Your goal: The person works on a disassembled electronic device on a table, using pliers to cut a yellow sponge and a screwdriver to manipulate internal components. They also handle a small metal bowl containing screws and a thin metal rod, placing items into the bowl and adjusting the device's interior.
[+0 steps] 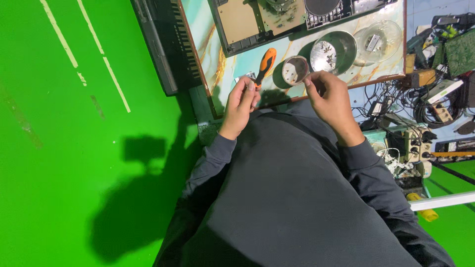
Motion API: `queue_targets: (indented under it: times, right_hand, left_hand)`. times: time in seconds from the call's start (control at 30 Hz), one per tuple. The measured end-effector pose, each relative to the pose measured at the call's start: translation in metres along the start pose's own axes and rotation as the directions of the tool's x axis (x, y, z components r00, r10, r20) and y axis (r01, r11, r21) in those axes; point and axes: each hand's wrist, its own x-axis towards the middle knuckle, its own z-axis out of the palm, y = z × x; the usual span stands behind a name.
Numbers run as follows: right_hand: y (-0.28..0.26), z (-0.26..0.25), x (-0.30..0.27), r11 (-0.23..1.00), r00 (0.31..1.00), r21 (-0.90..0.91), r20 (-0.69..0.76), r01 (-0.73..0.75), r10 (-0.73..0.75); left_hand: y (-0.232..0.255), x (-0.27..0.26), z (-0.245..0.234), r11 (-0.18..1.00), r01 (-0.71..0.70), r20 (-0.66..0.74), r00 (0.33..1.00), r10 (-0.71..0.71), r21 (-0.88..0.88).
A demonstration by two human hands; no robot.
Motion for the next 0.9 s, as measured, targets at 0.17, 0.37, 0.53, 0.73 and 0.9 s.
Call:
queue_targets:
  times: [0.17, 0.37, 0.53, 0.73, 0.9]
  right_hand:
    - [0.007, 0.001, 0.009, 0.982, 0.988, -0.117, -0.019, 0.150, -0.153]
    - [0.010, -0.006, 0.011, 0.988, 0.998, -0.154, 0.037, -0.034, 0.040]
    - [0.000, -0.008, 0.016, 0.997, 0.997, -0.009, 0.025, 0.076, -0.076]
    - [-0.022, -0.008, 0.008, 0.996, 0.987, 0.075, 0.155, -0.054, 0.041]
    - [-0.025, -0.007, -0.011, 0.963, 0.920, 0.251, 0.391, -0.102, -0.004]
  left_hand:
    - [0.003, 0.000, -0.004, 0.999, 0.036, -0.025, 0.999, -0.035, 0.033]
    - [-0.001, 0.002, 0.003, 0.999, 0.019, -0.079, 0.997, -0.017, 0.025]
    - [-0.007, 0.003, -0.004, 0.994, 0.050, -0.061, 0.997, -0.044, 0.098]
    - [-0.020, 0.009, -0.005, 0.992, -0.002, 0.034, 0.999, -0.002, 0.128]
    - [-0.006, 0.003, 0.017, 0.989, 0.019, 0.276, 0.959, -0.060, 0.148]
